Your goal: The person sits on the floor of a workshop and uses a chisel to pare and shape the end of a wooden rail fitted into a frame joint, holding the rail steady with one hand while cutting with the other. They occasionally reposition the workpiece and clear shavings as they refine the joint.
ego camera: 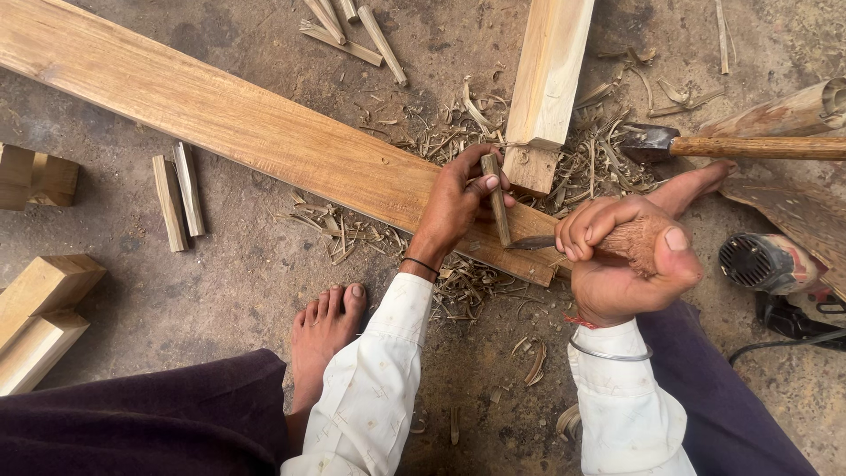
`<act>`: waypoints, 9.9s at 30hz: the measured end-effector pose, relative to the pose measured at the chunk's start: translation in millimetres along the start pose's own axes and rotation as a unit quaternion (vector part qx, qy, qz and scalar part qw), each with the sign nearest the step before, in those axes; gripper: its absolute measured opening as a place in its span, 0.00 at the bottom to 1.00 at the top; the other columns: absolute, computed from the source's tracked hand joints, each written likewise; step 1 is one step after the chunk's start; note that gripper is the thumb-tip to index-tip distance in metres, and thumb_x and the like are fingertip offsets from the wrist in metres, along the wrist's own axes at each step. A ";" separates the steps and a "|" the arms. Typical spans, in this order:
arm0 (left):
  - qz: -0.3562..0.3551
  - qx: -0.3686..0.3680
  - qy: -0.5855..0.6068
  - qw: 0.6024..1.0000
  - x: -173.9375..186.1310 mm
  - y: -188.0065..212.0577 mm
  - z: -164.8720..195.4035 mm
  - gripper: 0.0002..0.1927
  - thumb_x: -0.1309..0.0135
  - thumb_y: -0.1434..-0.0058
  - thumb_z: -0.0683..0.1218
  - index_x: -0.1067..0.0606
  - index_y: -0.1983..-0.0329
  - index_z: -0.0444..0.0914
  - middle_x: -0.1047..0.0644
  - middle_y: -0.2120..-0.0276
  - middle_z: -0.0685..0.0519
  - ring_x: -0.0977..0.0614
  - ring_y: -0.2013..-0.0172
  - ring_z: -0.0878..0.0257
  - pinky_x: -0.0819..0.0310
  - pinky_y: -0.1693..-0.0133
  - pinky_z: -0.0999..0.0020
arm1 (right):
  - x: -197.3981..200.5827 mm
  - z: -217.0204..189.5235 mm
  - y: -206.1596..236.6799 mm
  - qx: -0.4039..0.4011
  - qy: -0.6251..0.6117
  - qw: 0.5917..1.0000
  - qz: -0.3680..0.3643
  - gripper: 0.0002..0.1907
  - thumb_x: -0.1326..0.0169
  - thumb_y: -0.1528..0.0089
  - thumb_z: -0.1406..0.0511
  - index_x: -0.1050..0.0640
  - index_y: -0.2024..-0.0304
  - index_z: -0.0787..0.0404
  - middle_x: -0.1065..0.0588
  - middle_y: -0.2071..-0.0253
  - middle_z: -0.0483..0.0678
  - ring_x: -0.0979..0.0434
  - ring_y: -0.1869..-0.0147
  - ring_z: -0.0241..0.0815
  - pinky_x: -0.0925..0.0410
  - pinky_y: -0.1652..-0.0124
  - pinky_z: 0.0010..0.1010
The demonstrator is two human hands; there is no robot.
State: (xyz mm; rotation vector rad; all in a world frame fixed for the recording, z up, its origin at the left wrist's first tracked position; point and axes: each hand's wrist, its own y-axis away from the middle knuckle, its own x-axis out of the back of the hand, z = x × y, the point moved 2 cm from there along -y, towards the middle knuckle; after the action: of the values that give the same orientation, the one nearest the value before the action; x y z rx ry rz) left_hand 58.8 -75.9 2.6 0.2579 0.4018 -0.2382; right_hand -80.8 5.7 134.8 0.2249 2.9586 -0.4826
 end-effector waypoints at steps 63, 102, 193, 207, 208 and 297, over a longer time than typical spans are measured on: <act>0.134 0.005 -0.110 0.985 -14.3 9.3 11.0 0.21 0.51 0.32 0.41 0.34 0.37 0.32 0.20 0.69 0.46 0.16 0.75 0.59 0.17 0.72 0.65 | 1.4 13.1 -4.8 0.000 -0.067 0.992 -0.106 0.42 0.62 0.37 0.31 0.31 0.70 0.65 0.33 0.79 0.52 0.35 0.77 0.42 0.37 0.74 0.32; 0.107 -0.008 -0.085 0.991 -19.8 0.6 -2.9 0.22 0.52 0.31 0.42 0.37 0.34 0.37 0.20 0.70 0.47 0.17 0.75 0.61 0.17 0.72 0.63 | 29.5 20.4 -15.2 0.034 -0.083 0.976 -0.197 0.46 0.63 0.39 0.30 0.30 0.68 0.69 0.29 0.74 0.54 0.30 0.74 0.45 0.30 0.68 0.37; 0.083 0.034 0.278 0.957 -30.1 -8.3 -26.6 0.26 0.56 0.30 0.66 0.42 0.75 0.45 0.41 0.83 0.60 0.40 0.84 0.68 0.40 0.78 0.70 | 7.7 -3.5 0.4 0.040 -0.035 0.998 -0.042 0.30 0.62 0.30 0.48 0.34 0.73 0.67 0.37 0.84 0.52 0.40 0.85 0.43 0.36 0.77 0.36; 0.119 0.007 0.271 0.955 -30.5 -15.7 -2.5 0.25 0.62 0.27 0.63 0.43 0.73 0.44 0.42 0.84 0.59 0.41 0.83 0.67 0.43 0.80 0.69 | 9.9 25.6 0.0 0.018 -0.026 0.997 -0.073 0.32 0.56 0.36 0.44 0.32 0.72 0.68 0.36 0.82 0.53 0.37 0.83 0.45 0.39 0.79 0.35; 0.132 0.020 0.251 0.959 -33.0 -13.9 -7.4 0.24 0.62 0.27 0.63 0.43 0.73 0.43 0.42 0.83 0.59 0.40 0.83 0.66 0.42 0.79 0.68 | 13.3 27.8 -1.5 0.005 -0.025 0.997 -0.076 0.32 0.58 0.35 0.44 0.32 0.72 0.67 0.36 0.82 0.52 0.37 0.82 0.45 0.38 0.78 0.35; 0.247 -0.081 0.198 0.945 32.0 -24.2 82.0 0.25 0.60 0.29 0.44 0.42 0.29 0.38 0.25 0.62 0.47 0.23 0.69 0.60 0.21 0.67 0.66 | 22.0 23.8 7.5 -0.044 -0.028 0.993 -0.105 0.29 0.61 0.36 0.45 0.32 0.67 0.65 0.35 0.77 0.53 0.35 0.65 0.50 0.35 0.53 0.46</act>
State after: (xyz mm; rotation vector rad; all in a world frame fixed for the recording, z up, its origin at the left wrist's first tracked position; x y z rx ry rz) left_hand 109.6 -128.3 57.4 0.2366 0.7359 0.3469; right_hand -98.5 7.7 106.7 -0.1087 2.9532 -0.3747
